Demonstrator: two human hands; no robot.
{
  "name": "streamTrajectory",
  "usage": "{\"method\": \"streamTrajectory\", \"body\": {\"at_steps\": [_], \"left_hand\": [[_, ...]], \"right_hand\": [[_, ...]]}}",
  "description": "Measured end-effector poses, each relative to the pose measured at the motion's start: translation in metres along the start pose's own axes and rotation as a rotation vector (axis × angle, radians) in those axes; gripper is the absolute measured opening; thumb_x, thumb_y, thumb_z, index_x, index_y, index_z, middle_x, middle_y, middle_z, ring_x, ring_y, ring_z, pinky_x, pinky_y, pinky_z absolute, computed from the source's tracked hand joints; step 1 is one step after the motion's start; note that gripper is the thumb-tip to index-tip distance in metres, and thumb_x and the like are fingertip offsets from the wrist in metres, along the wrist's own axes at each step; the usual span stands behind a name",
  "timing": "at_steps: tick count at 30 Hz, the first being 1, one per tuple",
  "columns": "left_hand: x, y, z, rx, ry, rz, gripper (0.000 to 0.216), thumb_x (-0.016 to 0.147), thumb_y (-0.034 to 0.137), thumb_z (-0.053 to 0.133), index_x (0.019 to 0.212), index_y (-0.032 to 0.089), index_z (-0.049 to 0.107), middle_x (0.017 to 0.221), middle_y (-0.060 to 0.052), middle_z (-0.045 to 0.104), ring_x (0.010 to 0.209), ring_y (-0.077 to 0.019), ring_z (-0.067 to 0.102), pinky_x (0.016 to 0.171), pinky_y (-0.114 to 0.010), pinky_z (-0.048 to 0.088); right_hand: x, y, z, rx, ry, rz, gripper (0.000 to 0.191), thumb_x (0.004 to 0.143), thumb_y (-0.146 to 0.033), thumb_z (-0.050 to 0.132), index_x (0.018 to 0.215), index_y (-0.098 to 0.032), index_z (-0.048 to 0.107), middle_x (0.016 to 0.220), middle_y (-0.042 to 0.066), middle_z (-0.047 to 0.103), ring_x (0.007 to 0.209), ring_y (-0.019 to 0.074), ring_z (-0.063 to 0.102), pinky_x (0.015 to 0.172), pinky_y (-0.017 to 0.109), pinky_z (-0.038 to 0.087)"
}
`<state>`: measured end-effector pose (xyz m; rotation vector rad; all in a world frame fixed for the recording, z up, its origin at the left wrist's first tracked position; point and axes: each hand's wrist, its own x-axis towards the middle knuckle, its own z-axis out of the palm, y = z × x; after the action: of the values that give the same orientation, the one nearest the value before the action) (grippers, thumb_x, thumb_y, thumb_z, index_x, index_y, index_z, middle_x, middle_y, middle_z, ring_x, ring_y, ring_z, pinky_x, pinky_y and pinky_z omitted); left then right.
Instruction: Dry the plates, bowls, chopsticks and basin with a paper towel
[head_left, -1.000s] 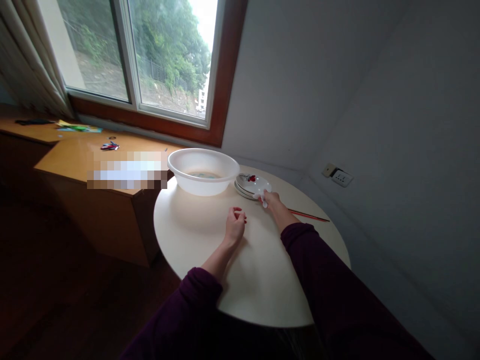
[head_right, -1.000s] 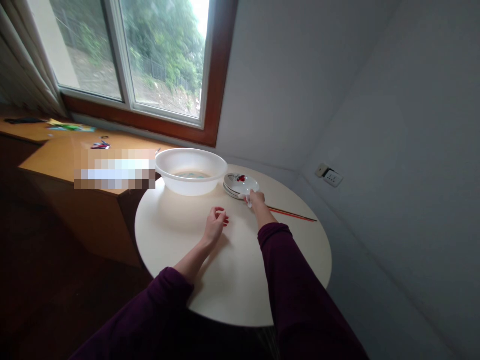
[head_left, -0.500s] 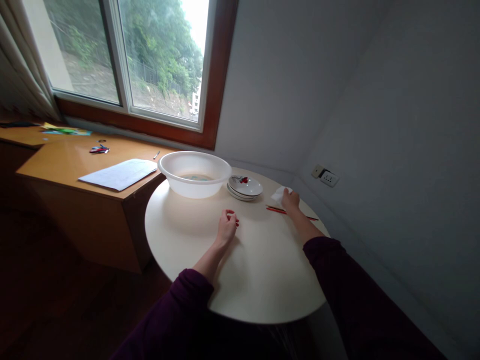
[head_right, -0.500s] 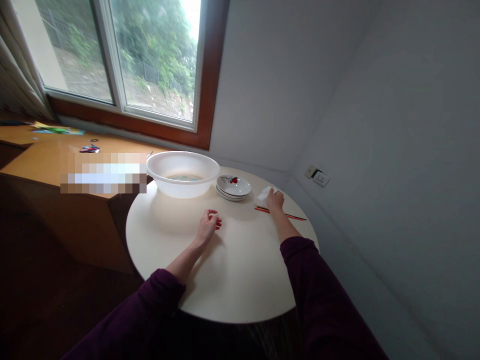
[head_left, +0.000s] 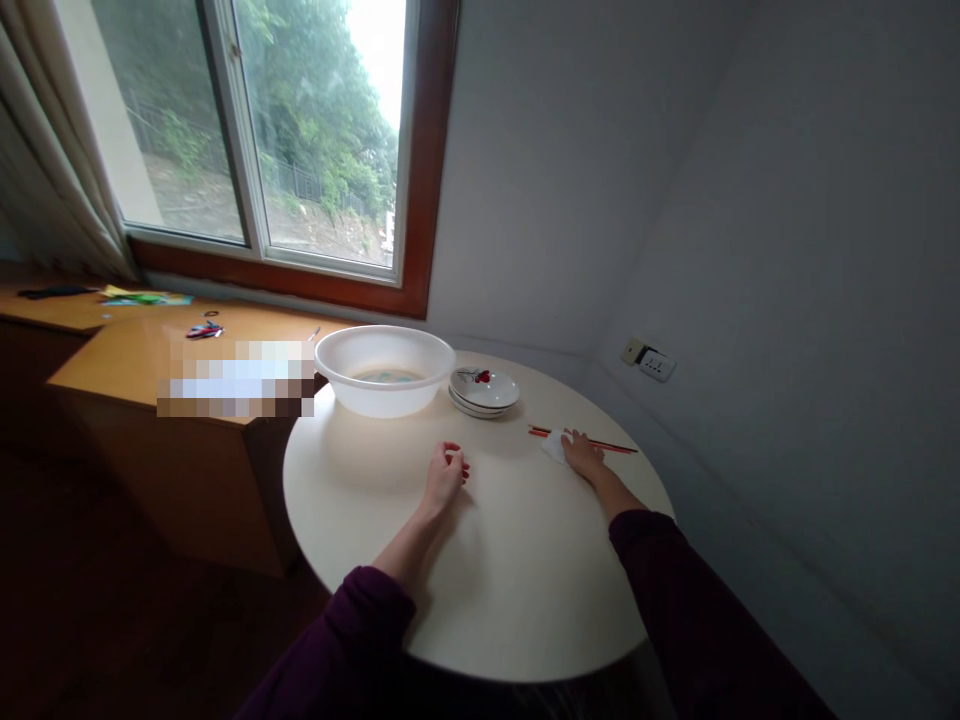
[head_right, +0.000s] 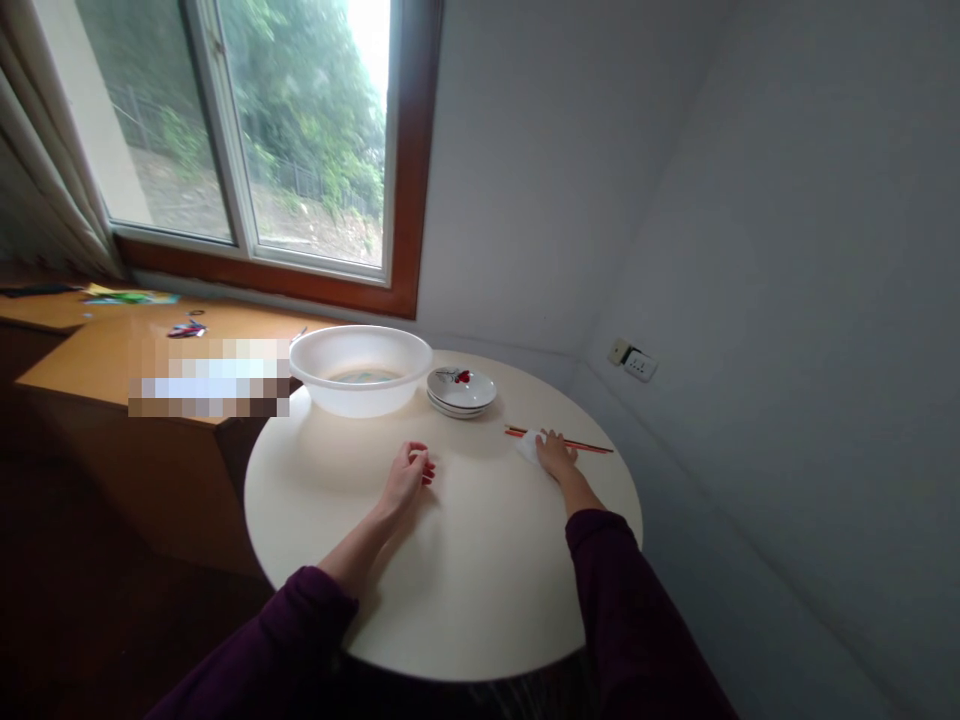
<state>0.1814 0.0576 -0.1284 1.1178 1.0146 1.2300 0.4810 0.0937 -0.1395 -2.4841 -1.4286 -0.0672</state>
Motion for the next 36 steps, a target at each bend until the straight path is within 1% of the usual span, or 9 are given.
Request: {"method": "streamTrajectory", "body": {"at_steps": [3, 5, 11, 16, 21, 26, 29, 31, 36], "left_hand": [[0.001, -0.003, -0.003, 0.006, 0.002, 0.011, 0.004, 0.078, 0.019, 0.044, 0.082, 0.018, 0.045, 0.055, 0.004, 0.051, 0.045, -0.0093, 0.049, 0.045, -0.021, 0.041], [0.001, -0.005, -0.005, 0.012, 0.005, 0.023, 0.006, 0.077, 0.021, 0.046, 0.082, 0.018, 0.045, 0.055, 0.004, 0.051, 0.045, -0.0093, 0.049, 0.045, -0.022, 0.042], [0.005, -0.01, -0.005, 0.083, 0.022, 0.061, 0.008, 0.076, 0.024, 0.047, 0.08, 0.018, 0.045, 0.054, 0.005, 0.05, 0.044, -0.0094, 0.049, 0.046, -0.022, 0.042], [0.005, -0.014, -0.003, 0.271, 0.028, 0.125, 0.005, 0.077, 0.02, 0.042, 0.078, 0.018, 0.047, 0.055, 0.003, 0.05, 0.048, -0.0108, 0.05, 0.049, -0.024, 0.043], [0.0, -0.014, -0.002, 0.547, 0.07, 0.269, 0.013, 0.072, 0.009, 0.047, 0.075, 0.017, 0.056, 0.073, -0.004, 0.058, 0.072, -0.0151, 0.056, 0.073, -0.029, 0.044], [0.001, -0.014, -0.005, 0.789, 0.149, 0.303, 0.026, 0.073, 0.006, 0.044, 0.088, 0.013, 0.064, 0.099, -0.014, 0.058, 0.099, -0.023, 0.054, 0.09, -0.035, 0.038], [0.002, -0.014, -0.007, 0.897, 0.162, 0.28, 0.028, 0.074, 0.009, 0.046, 0.093, 0.013, 0.066, 0.101, -0.015, 0.058, 0.101, -0.0269, 0.054, 0.091, -0.04, 0.037], [0.003, -0.014, -0.008, 0.948, 0.149, 0.277, 0.027, 0.074, 0.012, 0.048, 0.092, 0.014, 0.067, 0.1, -0.015, 0.059, 0.1, -0.0277, 0.055, 0.091, -0.041, 0.037], [0.007, -0.014, -0.019, 0.996, 0.11, 0.271, 0.027, 0.074, 0.011, 0.048, 0.091, 0.014, 0.069, 0.095, -0.013, 0.061, 0.087, -0.0218, 0.06, 0.085, -0.034, 0.043]], "right_hand": [[-0.002, -0.002, 0.005, -0.01, -0.039, -0.062, 0.038, 0.093, -0.026, 0.035, 0.129, -0.017, 0.044, 0.138, 0.011, 0.041, 0.127, 0.0252, 0.035, 0.103, 0.046, 0.028], [-0.005, -0.004, 0.006, -0.018, -0.055, -0.101, 0.041, 0.093, -0.023, 0.03, 0.132, -0.013, 0.042, 0.138, 0.013, 0.04, 0.129, 0.0252, 0.033, 0.103, 0.041, 0.026], [-0.025, -0.019, 0.006, -0.014, -0.07, -0.173, 0.046, 0.092, -0.021, 0.029, 0.133, -0.004, 0.038, 0.137, 0.019, 0.04, 0.129, 0.0263, 0.033, 0.104, 0.036, 0.023], [-0.061, -0.038, 0.01, 0.036, -0.093, -0.247, 0.048, 0.092, -0.023, 0.028, 0.136, -0.005, 0.034, 0.143, 0.016, 0.033, 0.133, 0.0255, 0.026, 0.107, 0.036, 0.018], [-0.103, -0.065, 0.015, 0.141, -0.13, -0.38, 0.049, 0.09, -0.026, 0.032, 0.136, -0.01, 0.036, 0.144, 0.013, 0.032, 0.133, 0.0248, 0.025, 0.108, 0.038, 0.016], [-0.133, -0.089, 0.021, 0.322, -0.128, -0.482, 0.047, 0.087, -0.028, 0.04, 0.133, -0.015, 0.043, 0.141, 0.01, 0.038, 0.133, 0.023, 0.027, 0.109, 0.041, 0.012], [-0.139, -0.095, 0.02, 0.47, -0.086, -0.463, 0.046, 0.085, -0.027, 0.043, 0.129, -0.015, 0.048, 0.139, 0.01, 0.042, 0.132, 0.0219, 0.031, 0.109, 0.039, 0.014], [-0.138, -0.094, 0.017, 0.584, -0.03, -0.406, 0.044, 0.086, -0.028, 0.041, 0.127, -0.015, 0.049, 0.136, 0.009, 0.045, 0.129, 0.0204, 0.036, 0.107, 0.036, 0.021], [-0.119, -0.076, 0.008, 0.869, 0.162, -0.127, 0.048, 0.088, -0.04, 0.03, 0.109, -0.012, 0.061, 0.107, 0.014, 0.066, 0.103, 0.023, 0.059, 0.087, 0.031, 0.044]]}}
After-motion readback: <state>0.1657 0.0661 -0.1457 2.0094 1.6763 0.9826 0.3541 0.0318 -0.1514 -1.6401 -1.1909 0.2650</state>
